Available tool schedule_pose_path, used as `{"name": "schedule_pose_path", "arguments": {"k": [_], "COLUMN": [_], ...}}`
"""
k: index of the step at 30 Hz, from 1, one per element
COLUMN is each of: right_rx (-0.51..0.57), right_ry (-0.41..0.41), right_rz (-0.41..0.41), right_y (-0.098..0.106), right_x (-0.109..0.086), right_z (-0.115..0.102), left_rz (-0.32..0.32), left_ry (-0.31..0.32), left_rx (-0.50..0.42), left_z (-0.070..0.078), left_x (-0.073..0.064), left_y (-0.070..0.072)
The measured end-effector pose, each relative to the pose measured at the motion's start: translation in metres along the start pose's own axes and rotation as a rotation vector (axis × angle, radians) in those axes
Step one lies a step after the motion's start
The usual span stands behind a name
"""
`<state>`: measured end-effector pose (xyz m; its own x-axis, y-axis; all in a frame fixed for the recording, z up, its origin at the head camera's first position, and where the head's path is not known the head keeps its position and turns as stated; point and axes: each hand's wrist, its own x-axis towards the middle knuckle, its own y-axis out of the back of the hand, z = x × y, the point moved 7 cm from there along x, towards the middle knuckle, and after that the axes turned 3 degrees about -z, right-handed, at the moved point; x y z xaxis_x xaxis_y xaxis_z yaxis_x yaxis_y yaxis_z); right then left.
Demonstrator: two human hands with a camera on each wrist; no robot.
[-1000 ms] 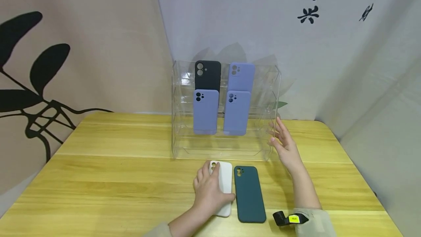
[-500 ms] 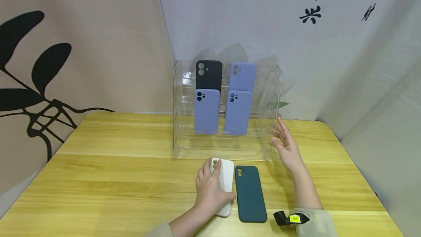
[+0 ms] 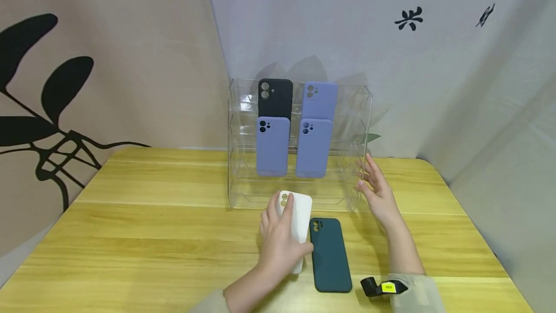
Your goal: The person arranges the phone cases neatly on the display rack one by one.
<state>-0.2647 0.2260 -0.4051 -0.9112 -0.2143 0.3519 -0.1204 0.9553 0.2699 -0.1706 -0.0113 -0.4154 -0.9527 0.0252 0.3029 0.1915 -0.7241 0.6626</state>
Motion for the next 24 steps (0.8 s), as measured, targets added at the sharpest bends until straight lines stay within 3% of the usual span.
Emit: {"name": "schedule_pose_path", "arguments": {"k": [4,11,24], "right_rx": [-0.003,0.002,-0.013], "right_ry": [-0.007,0.004,0.005], "right_rz": [0.001,-0.003,-0.005], "right_y": [0.0,0.001,0.0], "right_x": [-0.001,-0.002,-0.001], "right_z": [0.0,0.003,0.003], "left_rz": [0.072,0.257,0.514], "left_ry": [-0.042,-0.141,-0.232], "left_rx": [-0.046,-0.078,-0.095], "left_z": [0.008,0.014,0.006], "left_x": [0.009,0.027,0.06], "left_y": [0.013,0.034,0.052]}}
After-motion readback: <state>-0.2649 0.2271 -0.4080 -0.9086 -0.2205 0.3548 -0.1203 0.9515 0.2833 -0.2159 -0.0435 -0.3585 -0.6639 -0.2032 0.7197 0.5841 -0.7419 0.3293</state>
